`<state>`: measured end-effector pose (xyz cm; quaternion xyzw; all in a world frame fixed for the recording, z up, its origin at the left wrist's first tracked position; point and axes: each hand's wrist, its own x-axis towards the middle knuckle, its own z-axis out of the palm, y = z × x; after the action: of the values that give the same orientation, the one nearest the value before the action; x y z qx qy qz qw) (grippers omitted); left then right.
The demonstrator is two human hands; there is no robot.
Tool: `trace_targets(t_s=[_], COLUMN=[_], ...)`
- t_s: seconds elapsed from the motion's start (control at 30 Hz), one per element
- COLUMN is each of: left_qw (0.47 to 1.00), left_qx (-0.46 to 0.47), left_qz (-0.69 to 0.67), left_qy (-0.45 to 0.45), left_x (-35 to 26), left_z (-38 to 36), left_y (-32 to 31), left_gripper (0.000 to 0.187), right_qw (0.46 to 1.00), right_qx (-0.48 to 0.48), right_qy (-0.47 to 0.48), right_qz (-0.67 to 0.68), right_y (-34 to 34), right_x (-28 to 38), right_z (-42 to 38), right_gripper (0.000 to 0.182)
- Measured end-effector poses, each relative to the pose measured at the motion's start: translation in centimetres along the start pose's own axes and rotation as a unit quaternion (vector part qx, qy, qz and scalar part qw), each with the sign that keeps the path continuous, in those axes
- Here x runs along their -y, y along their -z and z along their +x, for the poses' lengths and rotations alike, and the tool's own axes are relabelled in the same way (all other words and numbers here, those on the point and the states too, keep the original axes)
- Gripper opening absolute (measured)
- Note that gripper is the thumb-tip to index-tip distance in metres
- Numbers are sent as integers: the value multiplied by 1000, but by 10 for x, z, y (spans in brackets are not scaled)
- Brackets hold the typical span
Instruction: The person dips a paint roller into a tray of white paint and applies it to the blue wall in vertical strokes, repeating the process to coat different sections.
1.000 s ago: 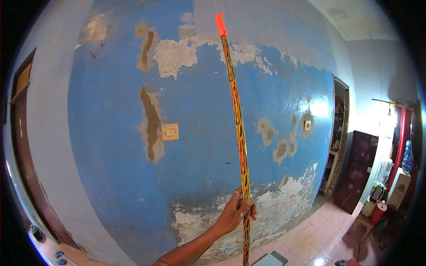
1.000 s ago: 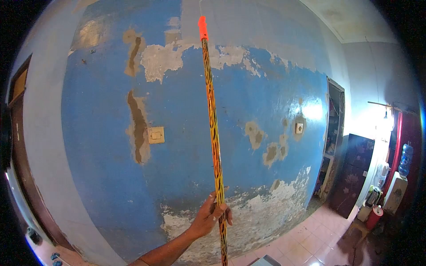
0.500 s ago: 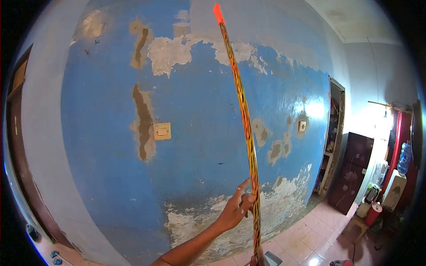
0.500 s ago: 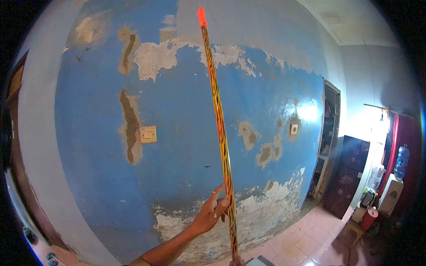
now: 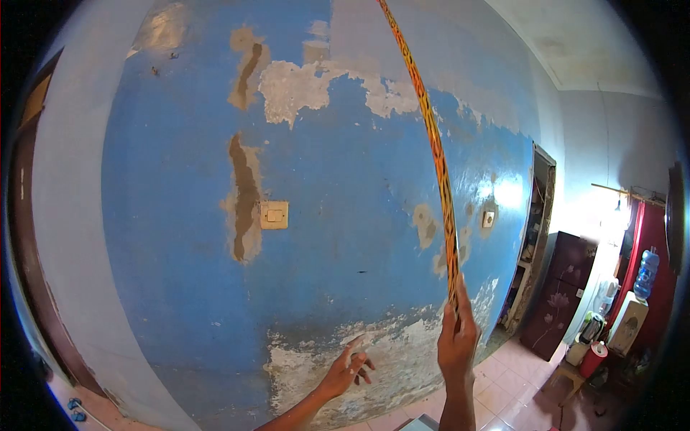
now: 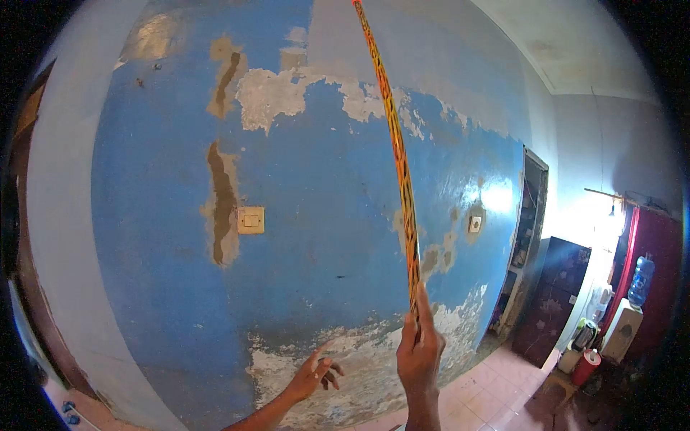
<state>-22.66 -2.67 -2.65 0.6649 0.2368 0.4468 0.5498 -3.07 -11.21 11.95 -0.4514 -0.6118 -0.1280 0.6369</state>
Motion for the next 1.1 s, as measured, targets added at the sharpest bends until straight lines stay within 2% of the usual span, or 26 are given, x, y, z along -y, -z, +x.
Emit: trace_targets(t_s=[0.1, 0.17, 0.2, 0.37, 0.5, 0.57, 0.6, 0.67, 0.9, 0.93, 1.0, 1.03, 1.1], left_qw=[999, 998, 997, 990, 987, 985, 983, 983, 967, 967, 978, 977, 980], left_qx=[-38, -34, -44, -92, -114, -137, -144, -153, -228, -229, -158, -160, -185], left_qz=[-23, -25, -31, -62, -52, -54, -48, -53, -46, -46, -19, -18, -25], left_qy=[29, 36, 55, 82, 103, 95, 102, 89, 101, 101, -138, -138, -64], left_x=[19, 30, 32, 50, 44, 44, 43, 66, 53, 82, 160, 158, 144], left_z=[-15, -23, -29, -57, -77, -88, -93, -99, -124, -123, -119, -120, -126], left_y=[21, 36, 41, 64, 81, 88, 90, 102, 98, 109, 138, 138, 132], left_gripper=[82, 82, 83, 85, 84, 86, 87, 88, 92, 92, 74, 74, 79], right_qw=[1000, 996, 997, 994, 996, 999, 999, 994, 997, 996, 995, 995, 995], right_qx=[-11, 28, 26, -48, -44, -23, -24, -65, -60, -66, -72, -75, -77], right_qy=[-20, -80, -76, 93, 69, 8, 10, 85, 39, 51, 64, 63, 61], right_qz=[-17, 12, 9, 30, 24, 40, 40, -28, -31, -33, -33, -33, -30], right_y=[-2, -1, -3, -18, -9, -7, -7, -10, -4, -3, -1, 1, 1], right_x=[22, 40, 45, 35, 70, 85, 89, 93, 130, 132, 136, 139, 140], right_z=[38, 61, 72, 144, 189, 210, 222, 245, 286, 290, 296, 297, 305], right_gripper=[45, 46, 46, 47, 47, 45, 45, 44, 44, 44, 44, 43, 43])
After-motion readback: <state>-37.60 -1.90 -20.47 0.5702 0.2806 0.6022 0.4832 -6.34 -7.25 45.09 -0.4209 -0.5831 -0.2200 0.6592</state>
